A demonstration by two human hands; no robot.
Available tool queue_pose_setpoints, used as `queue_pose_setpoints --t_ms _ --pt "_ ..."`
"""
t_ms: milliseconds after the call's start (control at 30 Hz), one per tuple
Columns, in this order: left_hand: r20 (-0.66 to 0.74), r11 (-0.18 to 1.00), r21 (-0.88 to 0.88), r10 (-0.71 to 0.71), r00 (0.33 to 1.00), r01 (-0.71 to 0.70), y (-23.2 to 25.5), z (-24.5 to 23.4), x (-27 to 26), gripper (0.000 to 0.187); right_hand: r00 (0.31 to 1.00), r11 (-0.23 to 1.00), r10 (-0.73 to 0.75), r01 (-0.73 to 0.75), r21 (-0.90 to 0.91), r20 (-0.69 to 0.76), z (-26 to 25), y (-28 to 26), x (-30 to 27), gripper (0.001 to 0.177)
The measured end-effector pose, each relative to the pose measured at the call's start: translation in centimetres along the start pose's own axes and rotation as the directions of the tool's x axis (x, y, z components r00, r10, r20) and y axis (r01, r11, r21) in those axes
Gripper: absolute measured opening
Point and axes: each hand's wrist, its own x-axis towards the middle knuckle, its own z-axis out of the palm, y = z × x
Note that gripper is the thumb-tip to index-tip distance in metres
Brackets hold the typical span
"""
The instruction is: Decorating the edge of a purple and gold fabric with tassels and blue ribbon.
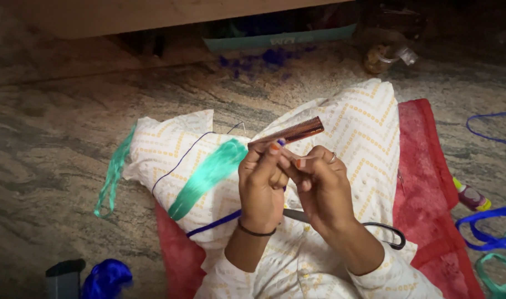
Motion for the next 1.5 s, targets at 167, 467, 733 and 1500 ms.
queue_pose_setpoints --t_ms 167,467,733,1500 --pt "-0.030 0.999 0.037 0.008 1.000 -0.007 0.4 -1.7 0.9 0.014 0.991 0.925 0.094 -0.052 -0.375 0.096 -0.8 -1.6 0.7 0.006" --pt "0.058 0.962 0.271 -0.030 0.998 0.013 2.5 -1.1 1.5 0.008 0.786 0.237 -0.046 0.609 -0.757 0.617 4.3 -6.6 3.0 0.023" --pt "0.129 0.940 -0.037 -0.331 0.935 0.339 1.3 -1.0 2.1 0.014 0.420 -0.363 -0.277 0.787 -0.499 0.864 4.7 -4.9 2.0 0.011" --pt "0.551 0.261 0.796 0.060 0.832 -0.546 6.5 2.6 0.9 0.032 0.919 0.656 0.257 0.062 -0.752 0.300 1.1 -7.7 3.8 0.015"
